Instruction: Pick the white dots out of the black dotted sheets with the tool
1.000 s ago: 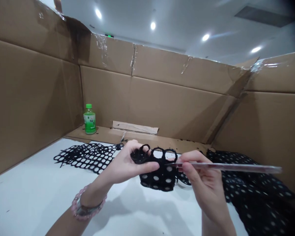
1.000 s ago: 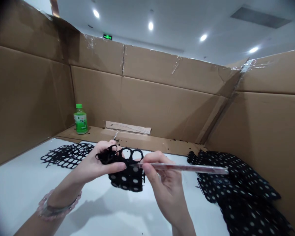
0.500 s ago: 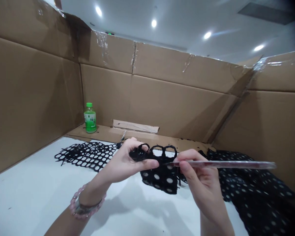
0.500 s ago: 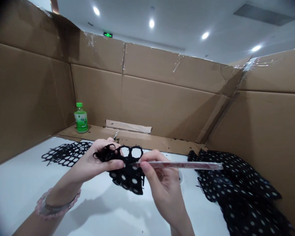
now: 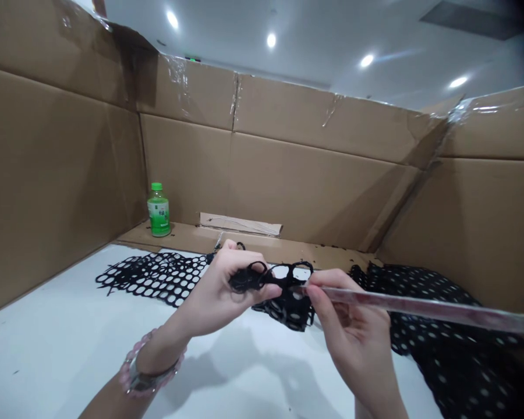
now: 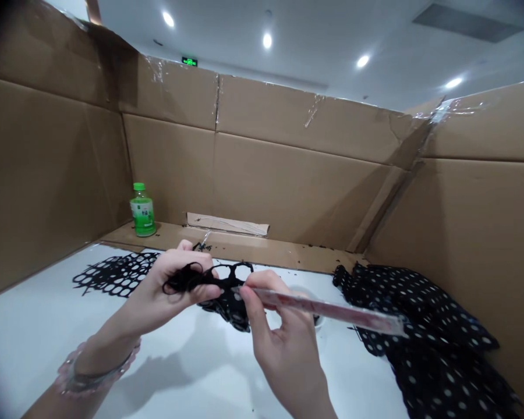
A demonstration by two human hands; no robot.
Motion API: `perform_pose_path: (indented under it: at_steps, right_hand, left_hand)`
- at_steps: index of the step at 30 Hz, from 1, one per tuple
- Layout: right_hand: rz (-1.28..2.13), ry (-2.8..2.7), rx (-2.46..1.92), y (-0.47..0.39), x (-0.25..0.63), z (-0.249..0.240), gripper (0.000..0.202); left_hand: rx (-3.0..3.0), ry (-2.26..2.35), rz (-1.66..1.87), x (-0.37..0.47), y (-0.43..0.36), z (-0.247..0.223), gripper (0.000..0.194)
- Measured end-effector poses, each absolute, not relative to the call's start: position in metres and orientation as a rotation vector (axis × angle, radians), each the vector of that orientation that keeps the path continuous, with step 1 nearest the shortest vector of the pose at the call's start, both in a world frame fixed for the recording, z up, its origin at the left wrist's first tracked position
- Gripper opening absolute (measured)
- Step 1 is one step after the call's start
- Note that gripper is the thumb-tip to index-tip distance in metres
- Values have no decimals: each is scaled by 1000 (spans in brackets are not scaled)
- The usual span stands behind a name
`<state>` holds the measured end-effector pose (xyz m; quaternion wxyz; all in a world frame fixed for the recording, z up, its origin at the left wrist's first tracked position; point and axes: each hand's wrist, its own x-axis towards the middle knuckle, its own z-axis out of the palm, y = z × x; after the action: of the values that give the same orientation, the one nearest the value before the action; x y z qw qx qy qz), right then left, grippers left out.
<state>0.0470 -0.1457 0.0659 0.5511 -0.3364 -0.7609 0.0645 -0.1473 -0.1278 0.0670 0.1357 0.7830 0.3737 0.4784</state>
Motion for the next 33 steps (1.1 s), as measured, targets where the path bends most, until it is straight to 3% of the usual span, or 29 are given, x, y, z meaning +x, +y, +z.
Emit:
perform_pose_path:
  at_steps: [14,22,25,30,33]
  right_hand:
    - [-339,-1765,-679,-144,24,54,22]
    - [301,-1608,-694,-130,50,65,12]
    - [374,-1560,-688,-127,50,64,14]
    - [324,-1484,-693,-126,48,63,15]
    - [344,-1536,-670,-129,53,64,16]
  left_hand:
    - [2218,1085,1365,-141,-137,72,37]
    - [1638,1128,1628,-140,-121,65,33]
    - [1531,1087,1648,-135,-119,64,33]
    - [1582,953,1402,-147,-118,69,30]
    - [1691,903,1154,-163,-114,73,37]
